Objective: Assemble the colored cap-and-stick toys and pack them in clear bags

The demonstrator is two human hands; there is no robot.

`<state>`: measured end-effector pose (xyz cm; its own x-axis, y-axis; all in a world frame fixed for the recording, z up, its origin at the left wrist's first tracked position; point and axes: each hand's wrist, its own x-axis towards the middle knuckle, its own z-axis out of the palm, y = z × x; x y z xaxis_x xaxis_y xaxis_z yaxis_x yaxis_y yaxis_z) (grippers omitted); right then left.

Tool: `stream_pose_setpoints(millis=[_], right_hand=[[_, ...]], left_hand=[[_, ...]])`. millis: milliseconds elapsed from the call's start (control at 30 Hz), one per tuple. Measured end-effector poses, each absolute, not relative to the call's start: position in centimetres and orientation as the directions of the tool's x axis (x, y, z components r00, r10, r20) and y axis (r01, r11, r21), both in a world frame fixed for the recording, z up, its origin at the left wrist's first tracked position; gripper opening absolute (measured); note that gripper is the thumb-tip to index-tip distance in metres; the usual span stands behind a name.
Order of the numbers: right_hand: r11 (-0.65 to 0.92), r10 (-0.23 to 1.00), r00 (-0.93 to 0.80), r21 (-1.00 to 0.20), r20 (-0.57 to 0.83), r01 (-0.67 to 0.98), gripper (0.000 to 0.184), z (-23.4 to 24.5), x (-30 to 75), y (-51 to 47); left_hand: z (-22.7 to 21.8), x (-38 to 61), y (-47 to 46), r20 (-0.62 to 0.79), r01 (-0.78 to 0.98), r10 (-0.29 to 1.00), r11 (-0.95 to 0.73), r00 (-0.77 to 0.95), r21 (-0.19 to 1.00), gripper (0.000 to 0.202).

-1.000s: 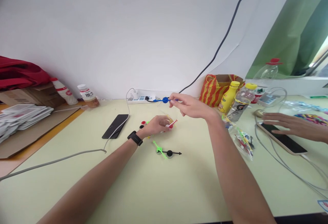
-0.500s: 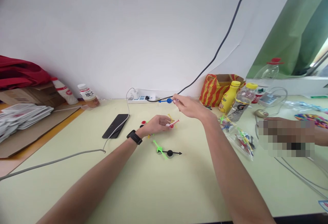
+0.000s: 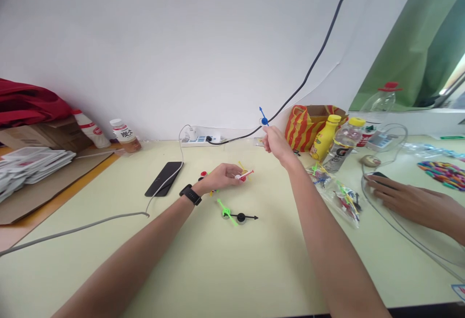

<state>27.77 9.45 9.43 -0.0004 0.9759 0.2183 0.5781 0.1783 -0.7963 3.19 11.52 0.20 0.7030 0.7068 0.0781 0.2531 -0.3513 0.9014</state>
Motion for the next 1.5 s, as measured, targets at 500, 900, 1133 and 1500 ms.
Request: stream_pose_setpoints(millis=[500, 900, 1133, 1500], right_hand=[[0.244, 0.964, 0.002, -0.885, 0.267, 0.397, 0.052, 9.6, 27.3, 8.8], [0.243, 0.880, 0.094, -0.613, 0.465, 0.752, 0.040, 12.7, 27.5, 6.6], [0.371, 0.870, -0.105, -0.500, 0.482, 0.782, 0.039, 15.2, 28.0, 3.8], [0.405, 0.877, -0.235, -0.384, 0.419, 0.830, 0.018, 15.5, 25.3, 2.8]], left_hand=[[0.8, 3.3, 11.2, 0.077, 0.302, 0.727, -0.376, 0.682, 0.876, 0.038], [0.3, 3.6, 11.2, 0.079, 0.302, 0.759, -0.349, 0.646, 0.887, 0.044], [0.7, 3.7, 10.9, 0.070, 0.246, 0.715, -0.329, 0.696, 0.912, 0.047], [0.1, 3.5, 11.1, 0.062, 0.297, 0.738, -0.346, 0.672, 0.890, 0.055]])
